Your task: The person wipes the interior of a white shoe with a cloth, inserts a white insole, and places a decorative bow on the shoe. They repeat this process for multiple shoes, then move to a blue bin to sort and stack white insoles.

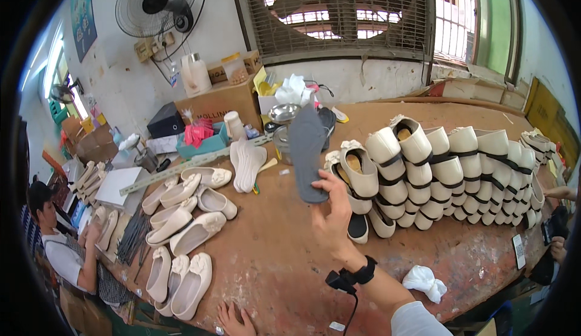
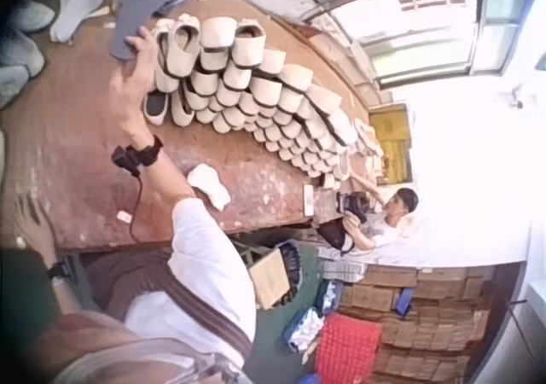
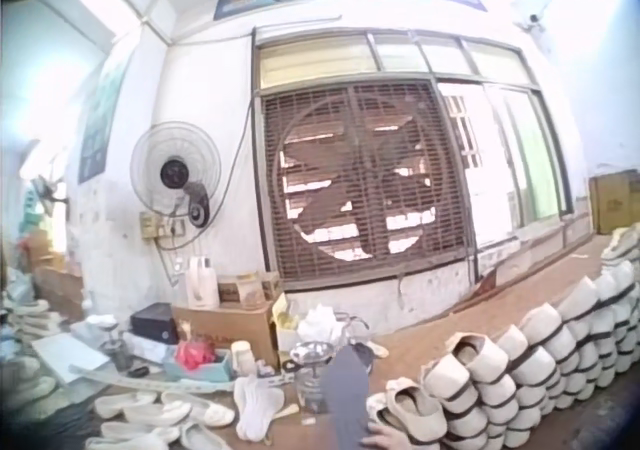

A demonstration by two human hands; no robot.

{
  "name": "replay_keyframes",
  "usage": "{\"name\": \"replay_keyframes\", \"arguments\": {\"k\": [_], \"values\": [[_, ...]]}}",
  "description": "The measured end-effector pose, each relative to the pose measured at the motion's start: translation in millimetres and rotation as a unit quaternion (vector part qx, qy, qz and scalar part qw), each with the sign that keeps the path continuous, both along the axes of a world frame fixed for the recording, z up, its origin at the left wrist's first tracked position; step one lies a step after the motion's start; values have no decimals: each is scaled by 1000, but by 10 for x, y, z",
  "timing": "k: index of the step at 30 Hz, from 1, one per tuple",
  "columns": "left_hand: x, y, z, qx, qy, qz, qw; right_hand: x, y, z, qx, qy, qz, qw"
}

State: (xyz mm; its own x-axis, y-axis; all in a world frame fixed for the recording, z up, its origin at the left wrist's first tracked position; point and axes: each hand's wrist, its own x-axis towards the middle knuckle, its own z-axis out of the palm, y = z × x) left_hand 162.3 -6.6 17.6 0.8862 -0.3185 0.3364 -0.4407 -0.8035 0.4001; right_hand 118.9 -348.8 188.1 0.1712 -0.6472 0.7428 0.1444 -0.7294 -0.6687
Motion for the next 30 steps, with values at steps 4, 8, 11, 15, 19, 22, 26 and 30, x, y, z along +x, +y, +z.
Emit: {"name": "replay_keyframes", "arguments": {"k": [4,8,11,15,19,22,26,30], "values": [[-11,-22,96,-9,17,4,1000,376,-556,158,-40,11,-68,997],[-39,5,196,13,23,11,1000,996,-1286,110,-40,14,-103,994],[-64,-104,133,-26,40,-1,999,1374,-2236,-176,-38,58,-155,985],[-89,-100,185,-21,56,12,998,1576,-2258,-467,77,141,-152,975],[-94,-150,183,-26,38,2,999,1367,-1710,-712,37,106,7,994],[-75,-94,150,-17,9,4,1000,884,-792,-576,26,193,229,954],[-62,-76,144,24,3,2,1000,-101,68,400,35,215,468,856],[-40,115,227,33,-7,5,999,-856,470,911,-117,-4,601,791]]}}
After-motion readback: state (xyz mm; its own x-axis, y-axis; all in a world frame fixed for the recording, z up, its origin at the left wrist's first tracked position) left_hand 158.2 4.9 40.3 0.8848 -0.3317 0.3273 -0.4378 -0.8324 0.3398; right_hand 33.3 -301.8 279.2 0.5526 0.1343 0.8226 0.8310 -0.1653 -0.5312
